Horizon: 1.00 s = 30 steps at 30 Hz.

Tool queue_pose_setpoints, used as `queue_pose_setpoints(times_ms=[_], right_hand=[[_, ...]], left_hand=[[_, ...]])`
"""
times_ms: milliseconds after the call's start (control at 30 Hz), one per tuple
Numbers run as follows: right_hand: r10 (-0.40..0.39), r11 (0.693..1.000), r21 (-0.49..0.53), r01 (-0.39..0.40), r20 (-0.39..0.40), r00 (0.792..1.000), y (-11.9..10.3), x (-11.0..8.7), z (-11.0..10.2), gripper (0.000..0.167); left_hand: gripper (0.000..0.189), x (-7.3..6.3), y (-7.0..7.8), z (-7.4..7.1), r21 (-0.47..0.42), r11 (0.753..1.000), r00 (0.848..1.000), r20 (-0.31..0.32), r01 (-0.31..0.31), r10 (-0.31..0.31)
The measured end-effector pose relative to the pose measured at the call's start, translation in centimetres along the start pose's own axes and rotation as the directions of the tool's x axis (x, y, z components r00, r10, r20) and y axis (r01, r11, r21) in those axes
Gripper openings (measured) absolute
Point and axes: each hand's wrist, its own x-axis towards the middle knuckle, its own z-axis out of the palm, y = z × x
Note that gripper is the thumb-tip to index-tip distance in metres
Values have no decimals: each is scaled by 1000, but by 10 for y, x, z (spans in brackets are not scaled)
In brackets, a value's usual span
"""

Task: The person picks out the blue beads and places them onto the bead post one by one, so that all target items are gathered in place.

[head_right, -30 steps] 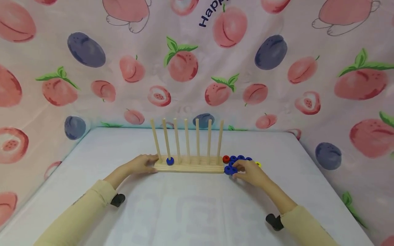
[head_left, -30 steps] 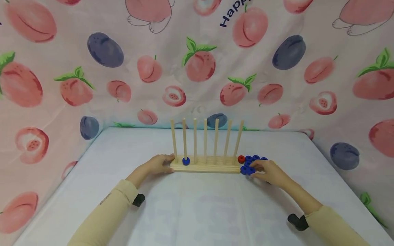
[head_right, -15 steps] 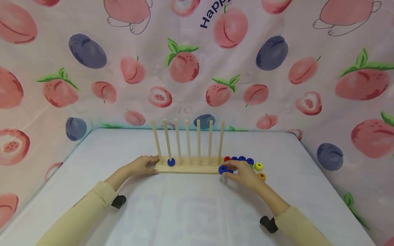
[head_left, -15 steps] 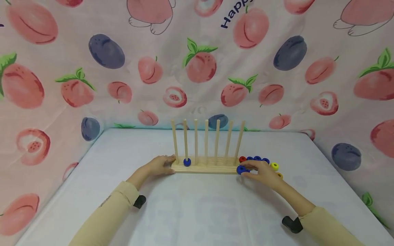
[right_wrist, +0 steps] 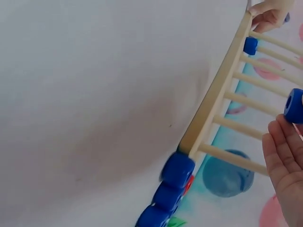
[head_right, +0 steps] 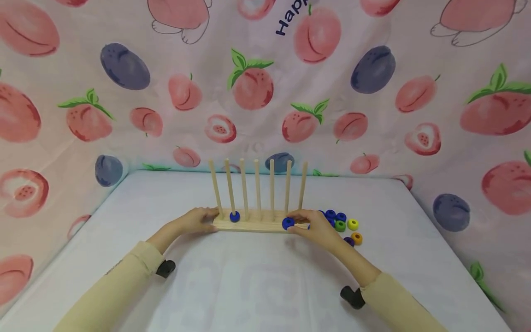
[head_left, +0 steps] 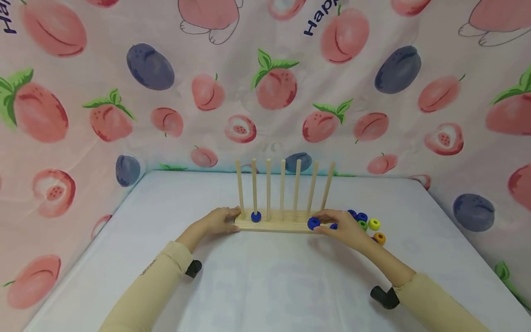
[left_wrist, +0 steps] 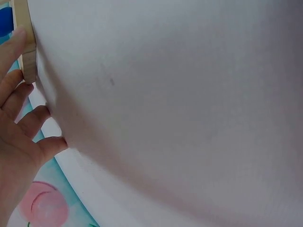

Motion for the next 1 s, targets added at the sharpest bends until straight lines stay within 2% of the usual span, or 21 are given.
queue_pose_setpoints(times_ms=[67,267,600,833,1000], right_hand=[[6,1000,-4,-6,16,1000,-3,3,1,36],[-44,999,24,43,25,999,-8,11,6,33],[-102,991,86,100,19,995,-18,20,19,31],[-98,988,123,97,-2,995,-28,25,26,33],[-133,980,153,131,6,991,-33,30,33,34]], left_hand=[[63,1,0,-1,-3,1000,1000,1,1,-1],[64,3,1,-2,-8,1000,1000,2,10,-10],[64,2,-1,-4,-22,1000,1000,1,6,-6],[64,2,1,-3,-32,999,1000,-3,-8,8],[64,1,2,-2,-32,999,1000,3,2,-2]])
